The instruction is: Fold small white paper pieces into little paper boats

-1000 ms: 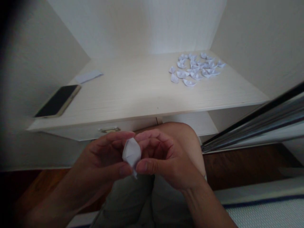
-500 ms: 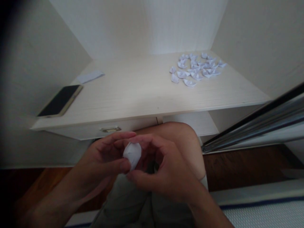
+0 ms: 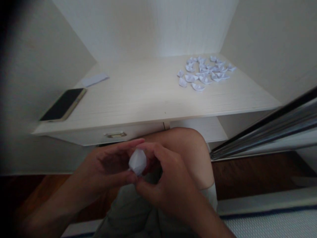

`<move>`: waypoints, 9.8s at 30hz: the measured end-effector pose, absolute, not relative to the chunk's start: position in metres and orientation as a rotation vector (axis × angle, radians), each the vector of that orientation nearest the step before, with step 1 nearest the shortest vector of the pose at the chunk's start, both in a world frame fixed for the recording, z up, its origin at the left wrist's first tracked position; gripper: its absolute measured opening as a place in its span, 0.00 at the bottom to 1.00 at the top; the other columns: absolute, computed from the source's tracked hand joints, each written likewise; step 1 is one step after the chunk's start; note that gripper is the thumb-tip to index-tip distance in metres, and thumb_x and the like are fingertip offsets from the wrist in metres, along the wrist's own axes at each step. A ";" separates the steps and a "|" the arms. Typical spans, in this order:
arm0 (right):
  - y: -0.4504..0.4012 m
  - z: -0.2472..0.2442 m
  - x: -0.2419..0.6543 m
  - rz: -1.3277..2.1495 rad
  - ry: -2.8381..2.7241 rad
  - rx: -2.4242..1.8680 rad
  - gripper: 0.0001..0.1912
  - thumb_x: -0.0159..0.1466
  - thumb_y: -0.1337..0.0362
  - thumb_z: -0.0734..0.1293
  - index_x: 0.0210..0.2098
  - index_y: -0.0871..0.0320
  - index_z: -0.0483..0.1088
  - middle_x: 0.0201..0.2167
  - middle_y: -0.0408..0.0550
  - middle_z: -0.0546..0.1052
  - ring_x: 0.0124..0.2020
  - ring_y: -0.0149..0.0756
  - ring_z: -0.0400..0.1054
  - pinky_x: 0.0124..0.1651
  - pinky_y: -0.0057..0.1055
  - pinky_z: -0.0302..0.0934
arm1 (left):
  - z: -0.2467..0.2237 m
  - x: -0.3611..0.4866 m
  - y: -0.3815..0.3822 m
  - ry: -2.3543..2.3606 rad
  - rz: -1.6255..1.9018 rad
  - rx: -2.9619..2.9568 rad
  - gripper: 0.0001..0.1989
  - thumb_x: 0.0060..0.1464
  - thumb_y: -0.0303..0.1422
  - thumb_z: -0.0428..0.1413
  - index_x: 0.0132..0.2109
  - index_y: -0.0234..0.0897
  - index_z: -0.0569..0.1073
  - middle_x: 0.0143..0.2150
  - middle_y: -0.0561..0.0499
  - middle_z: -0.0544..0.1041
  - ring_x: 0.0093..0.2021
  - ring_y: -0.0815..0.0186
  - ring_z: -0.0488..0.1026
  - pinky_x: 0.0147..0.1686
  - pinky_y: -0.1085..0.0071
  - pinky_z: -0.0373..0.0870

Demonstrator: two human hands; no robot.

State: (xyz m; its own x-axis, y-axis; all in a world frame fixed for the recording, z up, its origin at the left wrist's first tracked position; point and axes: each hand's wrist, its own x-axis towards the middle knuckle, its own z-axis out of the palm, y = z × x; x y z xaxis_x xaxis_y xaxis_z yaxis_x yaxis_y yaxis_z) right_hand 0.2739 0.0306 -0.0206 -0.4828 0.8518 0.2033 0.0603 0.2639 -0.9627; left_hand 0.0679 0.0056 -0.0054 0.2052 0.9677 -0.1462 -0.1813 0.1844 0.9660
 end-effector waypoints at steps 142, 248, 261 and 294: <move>0.020 -0.024 0.276 1.252 -1.686 -0.929 0.06 0.73 0.65 0.69 0.39 0.55 0.79 0.33 0.43 0.78 0.34 0.34 0.71 0.36 0.33 0.61 | 0.016 0.078 0.009 1.469 0.927 1.559 0.16 0.52 0.31 0.73 0.48 0.44 0.81 0.27 0.61 0.81 0.26 0.71 0.78 0.25 0.80 0.72; 0.152 0.009 0.261 1.354 -1.873 -0.909 0.11 0.69 0.59 0.72 0.35 0.58 0.83 0.29 0.45 0.83 0.31 0.34 0.73 0.35 0.31 0.63 | 0.028 0.054 0.089 1.429 1.137 1.352 0.17 0.55 0.34 0.69 0.51 0.37 0.80 0.29 0.54 0.83 0.29 0.66 0.82 0.32 0.73 0.77; 0.254 0.002 0.231 0.867 -2.379 -0.962 0.06 0.59 0.71 0.79 0.36 0.55 0.85 0.29 0.45 0.82 0.29 0.35 0.70 0.34 0.32 0.59 | -0.002 0.028 0.165 1.767 0.934 1.820 0.09 0.57 0.38 0.67 0.43 0.41 0.87 0.33 0.50 0.84 0.31 0.63 0.75 0.31 0.69 0.67; 0.242 -0.013 0.235 0.866 -2.302 -0.634 0.26 0.64 0.75 0.75 0.60 0.52 0.79 0.46 0.45 0.85 0.40 0.37 0.78 0.47 0.34 0.72 | 0.001 0.036 0.158 1.793 1.061 1.686 0.10 0.55 0.30 0.70 0.45 0.42 0.85 0.32 0.59 0.84 0.24 0.71 0.70 0.24 0.73 0.64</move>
State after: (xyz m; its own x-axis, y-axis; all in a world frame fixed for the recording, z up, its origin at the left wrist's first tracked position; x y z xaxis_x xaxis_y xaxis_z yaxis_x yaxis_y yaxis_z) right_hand 0.2347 0.2421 -0.0126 -0.7103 0.6060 0.3581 0.2198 0.6742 -0.7051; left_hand 0.0355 0.1576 0.0012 -0.1453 0.9740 0.1741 0.6211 -0.0472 0.7823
